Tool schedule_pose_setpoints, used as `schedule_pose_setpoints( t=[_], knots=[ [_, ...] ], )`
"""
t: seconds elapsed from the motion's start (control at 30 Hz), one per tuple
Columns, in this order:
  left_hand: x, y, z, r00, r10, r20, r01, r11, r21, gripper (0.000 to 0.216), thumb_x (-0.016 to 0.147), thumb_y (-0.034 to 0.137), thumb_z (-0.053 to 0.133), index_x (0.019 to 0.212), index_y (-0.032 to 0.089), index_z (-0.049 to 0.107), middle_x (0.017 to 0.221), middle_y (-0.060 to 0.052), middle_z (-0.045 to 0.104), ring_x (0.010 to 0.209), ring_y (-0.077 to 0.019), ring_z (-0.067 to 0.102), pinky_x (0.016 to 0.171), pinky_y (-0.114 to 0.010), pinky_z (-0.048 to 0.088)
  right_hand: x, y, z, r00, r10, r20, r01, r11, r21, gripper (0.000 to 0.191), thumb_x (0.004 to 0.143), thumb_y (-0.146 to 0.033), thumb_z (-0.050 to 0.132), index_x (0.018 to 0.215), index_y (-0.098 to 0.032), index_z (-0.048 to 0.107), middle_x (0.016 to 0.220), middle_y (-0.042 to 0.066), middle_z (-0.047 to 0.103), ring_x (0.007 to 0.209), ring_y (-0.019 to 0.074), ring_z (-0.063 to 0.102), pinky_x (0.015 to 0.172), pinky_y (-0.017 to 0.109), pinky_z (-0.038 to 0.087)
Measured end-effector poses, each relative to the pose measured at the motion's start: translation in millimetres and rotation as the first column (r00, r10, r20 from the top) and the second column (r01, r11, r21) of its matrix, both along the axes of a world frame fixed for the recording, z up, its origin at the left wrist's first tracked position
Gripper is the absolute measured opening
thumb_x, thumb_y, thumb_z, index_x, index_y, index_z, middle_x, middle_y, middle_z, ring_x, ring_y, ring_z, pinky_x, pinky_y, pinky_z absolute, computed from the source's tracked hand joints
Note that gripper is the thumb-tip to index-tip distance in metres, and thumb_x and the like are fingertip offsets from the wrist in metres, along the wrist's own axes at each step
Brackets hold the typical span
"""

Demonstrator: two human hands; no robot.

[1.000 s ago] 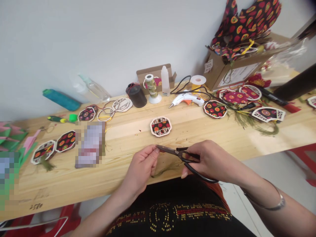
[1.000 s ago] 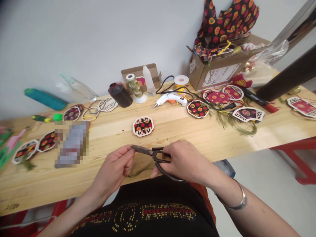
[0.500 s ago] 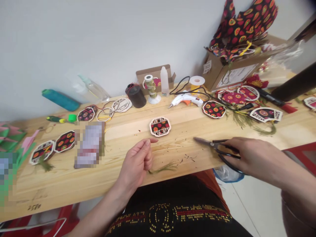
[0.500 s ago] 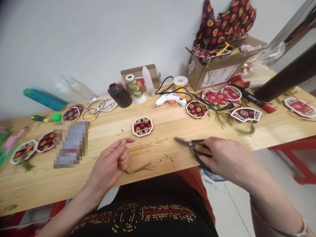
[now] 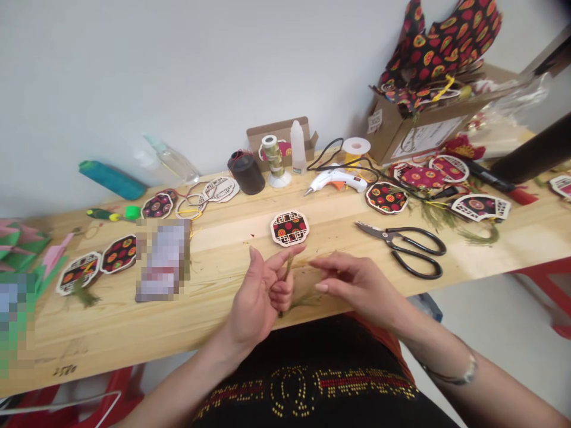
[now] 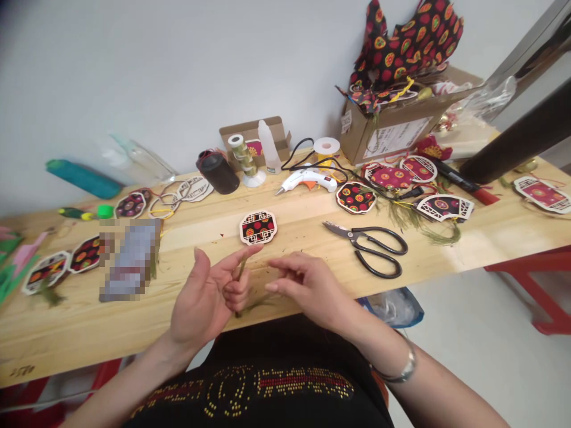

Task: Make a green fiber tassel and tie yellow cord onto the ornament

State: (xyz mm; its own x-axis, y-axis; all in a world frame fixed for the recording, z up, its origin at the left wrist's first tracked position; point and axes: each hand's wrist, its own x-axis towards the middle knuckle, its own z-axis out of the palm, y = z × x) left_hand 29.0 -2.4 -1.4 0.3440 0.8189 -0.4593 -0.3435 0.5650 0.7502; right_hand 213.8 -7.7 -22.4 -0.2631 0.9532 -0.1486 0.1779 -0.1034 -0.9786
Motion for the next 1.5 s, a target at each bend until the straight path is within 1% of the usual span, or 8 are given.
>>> schedule_pose_setpoints(
  t=[0.1,0.2,0.3,0.53,0.77,0.97,1.17,1.5],
  knots=[
    [2,-2,-0.4,1.0,-0.021,-0.013,0.021,1.0,0.019,0.077,0.076,0.074,0.032,0.122,0.019,0.06,0.059,0.003,0.032,0.049,-0.0091,0.016,0.043,-0.02,0.012,-27,3,-6.8,0.916,-0.029,-0.401,-0.079,0.965,-0.25,0.03,0.067,-0.026,0.073,0.096,-0.019,0.067,0.081,0.001,0.069,0.071,0.0128,0.061,0.071,0.032,0.05],
    [2,-5,-2.4,0.999,-0.042,-0.025,0.043,0.998,0.046,0.076,0.075,0.075,0.034,0.125,0.022,0.058,0.071,-0.003,0.048,0.051,-0.0087,0.018,0.044,-0.021,0.01,-36,6,-9.2,0.793,-0.007,-0.609,-0.192,0.946,-0.261,0.016,0.067,-0.022,0.074,0.082,-0.02,0.067,0.074,-0.002,0.068,0.068,0.0111,0.063,0.074,0.031,0.051],
    [2,-6,-4.6,0.997,-0.068,-0.03,0.07,0.995,0.072,0.077,0.074,0.076,0.033,0.128,0.025,0.056,0.08,-0.006,0.054,0.05,-0.0081,0.018,0.044,-0.022,0.009,-36,7,-9.3,0.74,0.025,-0.673,-0.246,0.94,-0.236,0.012,0.07,-0.019,0.072,0.081,-0.021,0.068,0.075,-0.002,0.069,0.069,0.0109,0.064,0.076,0.031,0.051],
    [4,-6,-3.7,0.997,-0.076,-0.001,0.076,0.997,0.016,0.077,0.071,0.076,0.039,0.129,0.027,0.052,0.066,0.0,0.045,0.05,-0.009,0.021,0.043,-0.02,0.011,-32,8,-8.8,0.837,-0.049,-0.545,-0.111,0.96,-0.256,0.003,0.069,-0.019,0.071,0.069,-0.019,0.068,0.071,0.0,0.069,0.068,0.0113,0.063,0.074,0.031,0.049],
    [2,-6,-2.1,0.993,-0.115,0.002,0.115,0.992,-0.045,0.072,0.076,0.074,0.034,0.125,0.024,0.053,0.059,0.004,0.035,0.047,-0.0082,0.018,0.044,-0.02,0.014,-27,14,-4.4,0.953,-0.068,-0.296,0.047,0.996,-0.078,0.005,0.068,-0.019,0.069,0.064,-0.018,0.066,0.068,-0.002,0.061,0.066,0.01,0.055,0.068,0.027,0.044],
    [4,-5,-3.6,0.996,-0.094,0.0,0.093,0.985,-0.142,0.036,0.086,0.044,0.046,0.111,0.022,0.059,0.057,0.003,0.041,0.046,-0.0079,0.025,0.044,-0.02,0.017,-25,12,-2.4,0.987,-0.085,-0.139,0.094,0.994,0.059,0.014,0.074,-0.023,0.064,0.061,-0.018,0.059,0.065,-0.003,0.054,0.064,0.0102,0.049,0.064,0.027,0.041],
    [4,-3,-3.7,0.998,-0.06,0.036,0.065,0.986,-0.151,0.018,0.078,0.016,0.057,0.095,0.015,0.064,0.062,0.004,0.038,0.049,-0.0051,0.024,0.045,-0.018,0.018,-24,13,-3.3,0.984,-0.092,-0.153,0.103,0.993,0.062,0.016,0.076,-0.025,0.061,0.062,-0.018,0.057,0.063,-0.003,0.053,0.061,0.0096,0.049,0.061,0.026,0.042],
    [3,-4,-8.3,0.997,-0.078,-0.015,0.076,0.987,-0.143,0.016,0.073,0.027,0.07,0.075,0.011,0.067,0.058,0.005,0.038,0.05,-0.0045,0.024,0.046,-0.019,0.017,-26,14,-5.1,0.982,-0.098,-0.16,0.106,0.993,0.043,0.015,0.074,-0.025,0.063,0.062,-0.017,0.058,0.063,-0.002,0.053,0.06,0.0096,0.049,0.057,0.024,0.041]
  ],
)
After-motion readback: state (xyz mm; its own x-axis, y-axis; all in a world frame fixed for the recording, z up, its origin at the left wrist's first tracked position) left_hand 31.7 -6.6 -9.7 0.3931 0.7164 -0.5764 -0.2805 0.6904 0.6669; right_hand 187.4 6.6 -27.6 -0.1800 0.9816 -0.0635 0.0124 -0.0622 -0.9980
